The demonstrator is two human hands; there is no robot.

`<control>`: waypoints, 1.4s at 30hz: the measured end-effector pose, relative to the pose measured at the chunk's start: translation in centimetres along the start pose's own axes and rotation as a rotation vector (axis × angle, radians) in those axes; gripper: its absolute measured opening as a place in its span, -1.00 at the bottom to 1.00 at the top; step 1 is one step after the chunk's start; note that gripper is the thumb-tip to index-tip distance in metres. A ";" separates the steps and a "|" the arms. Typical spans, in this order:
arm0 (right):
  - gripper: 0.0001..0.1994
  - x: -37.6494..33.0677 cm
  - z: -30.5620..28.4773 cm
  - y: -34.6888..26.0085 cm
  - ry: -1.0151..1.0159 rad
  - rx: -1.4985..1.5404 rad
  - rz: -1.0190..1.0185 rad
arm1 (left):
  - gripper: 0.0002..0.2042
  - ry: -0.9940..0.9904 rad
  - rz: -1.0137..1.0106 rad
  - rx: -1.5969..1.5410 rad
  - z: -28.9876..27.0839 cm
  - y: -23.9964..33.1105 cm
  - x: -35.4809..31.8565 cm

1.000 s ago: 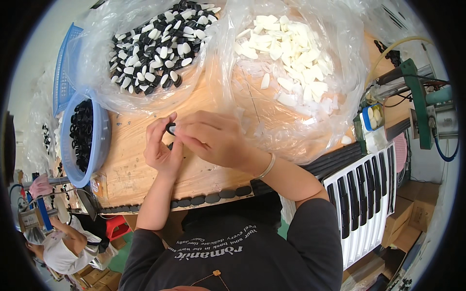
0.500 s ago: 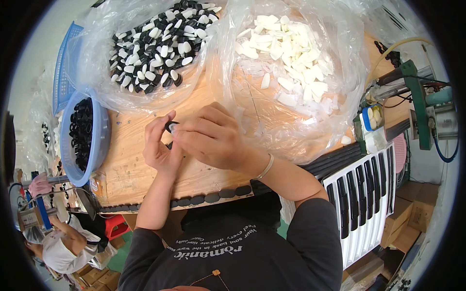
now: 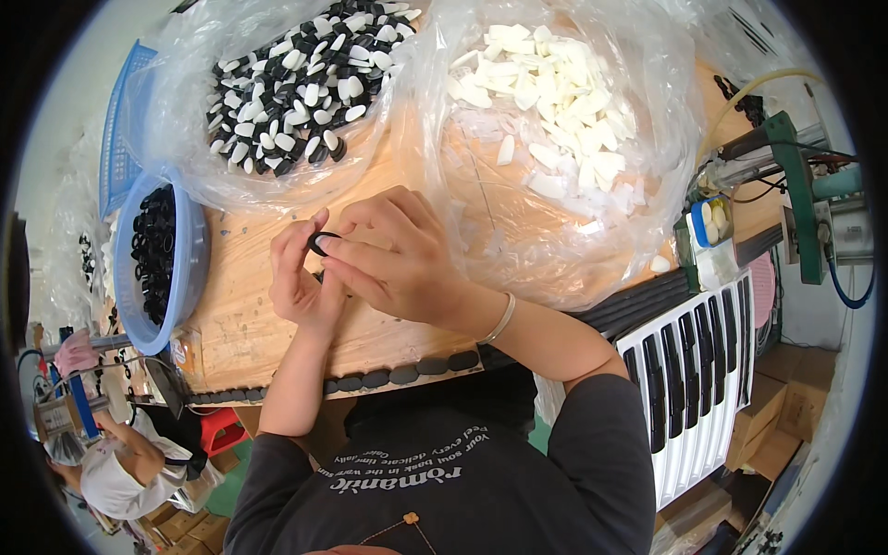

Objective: Assembling small plastic components by inserting white plastic pieces into black plastic rings.

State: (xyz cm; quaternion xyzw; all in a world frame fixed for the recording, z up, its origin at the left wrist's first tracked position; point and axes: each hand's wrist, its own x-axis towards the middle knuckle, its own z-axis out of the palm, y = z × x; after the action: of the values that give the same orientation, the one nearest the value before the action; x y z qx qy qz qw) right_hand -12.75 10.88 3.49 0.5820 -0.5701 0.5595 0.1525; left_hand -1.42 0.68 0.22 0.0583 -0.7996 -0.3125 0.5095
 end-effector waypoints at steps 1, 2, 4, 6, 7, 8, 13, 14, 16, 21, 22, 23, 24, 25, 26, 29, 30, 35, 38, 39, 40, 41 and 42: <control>-0.81 0.1 0.0 0.0 -0.001 0.001 -0.001 | -0.61 0.001 0.000 0.001 0.0 0.0 0.1; -0.81 0.4 -0.1 0.0 0.002 0.070 0.027 | -0.57 0.028 0.007 0.002 0.0 0.0 0.2; -0.82 0.7 -0.2 0.2 0.004 0.141 0.054 | -0.53 0.057 0.013 0.005 0.0 0.0 0.3; -0.76 0.5 -0.2 0.6 0.001 0.266 0.107 | -0.52 0.055 0.010 -0.015 0.0 0.0 0.3; -0.76 0.5 -0.4 0.5 0.001 0.265 0.108 | -0.52 0.055 0.009 -0.016 0.1 -0.1 0.3; -0.74 0.7 -0.7 0.3 -0.058 0.329 0.209 | -0.52 0.043 0.002 -0.019 0.1 -0.1 0.3; -0.70 0.3 -0.7 0.1 -0.205 0.697 0.662 | -0.53 0.015 0.000 -0.009 0.2 -0.1 0.2; -0.72 0.5 -0.9 0.1 -0.246 0.693 0.688 | -0.53 0.009 -0.010 -0.016 0.3 -0.1 0.2; -0.73 0.5 -1.0 0.2 -0.285 0.687 0.715 | -0.53 -0.001 -0.020 -0.025 0.3 0.0 0.3; -0.79 0.6 -1.0 0.1 -0.219 0.577 0.633 | -0.55 -0.050 0.021 0.029 0.3 0.1 0.8; -0.79 0.5 -1.1 0.2 -0.218 0.575 0.634 | -0.55 -0.052 0.021 0.026 0.3 0.1 0.8; -0.79 0.5 -1.0 0.2 -0.219 0.545 0.611 | -0.56 -0.058 0.016 0.023 0.2 0.0 0.7; -0.80 0.5 -1.0 0.2 -0.220 0.514 0.588 | -0.56 -0.065 0.012 0.020 0.1 -0.1 0.7; -0.80 0.5 -1.0 0.1 -0.219 0.516 0.589 | -0.56 -0.066 0.011 0.021 0.2 -0.1 0.6; -0.80 0.5 -1.0 0.1 -0.207 0.517 0.578 | -0.56 -0.050 -0.001 -0.010 0.3 -0.2 0.5; -0.81 0.3 -0.9 -0.2 -0.195 0.497 0.560 | -0.56 -0.031 0.002 -0.028 0.4 0.0 0.5; -0.81 0.2 -1.0 -0.2 -0.196 0.475 0.551 | -0.57 -0.026 0.019 -0.016 0.5 0.0 0.6; -0.80 0.7 -1.4 0.5 -0.280 0.771 0.782 | -0.58 -0.026 0.064 0.001 0.2 -0.3 0.4; -0.78 0.9 -1.7 0.5 -0.316 0.949 0.904 | -0.58 -0.017 0.060 -0.034 0.2 -0.5 0.2; -0.77 1.0 -1.7 0.5 -0.337 0.972 0.934 | -0.58 -0.011 0.042 -0.059 0.3 -0.5 0.1; -0.77 0.9 -1.6 0.5 -0.335 0.973 0.935 | -0.58 -0.013 0.042 -0.058 0.3 -0.6 0.0; -0.77 0.7 -1.5 0.4 -0.313 0.954 0.922 | -0.58 0.009 0.014 -0.096 0.5 -0.6 -0.1; -0.77 0.6 -1.5 0.4 -0.290 0.936 0.909 | -0.58 0.030 -0.015 -0.133 0.7 -0.6 -0.2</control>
State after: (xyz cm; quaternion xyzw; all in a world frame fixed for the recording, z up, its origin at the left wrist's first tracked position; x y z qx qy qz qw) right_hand -13.94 11.66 4.29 0.3580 -0.4706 0.6724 -0.4453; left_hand -2.03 0.59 -0.46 0.0350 -0.7688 -0.3678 0.5220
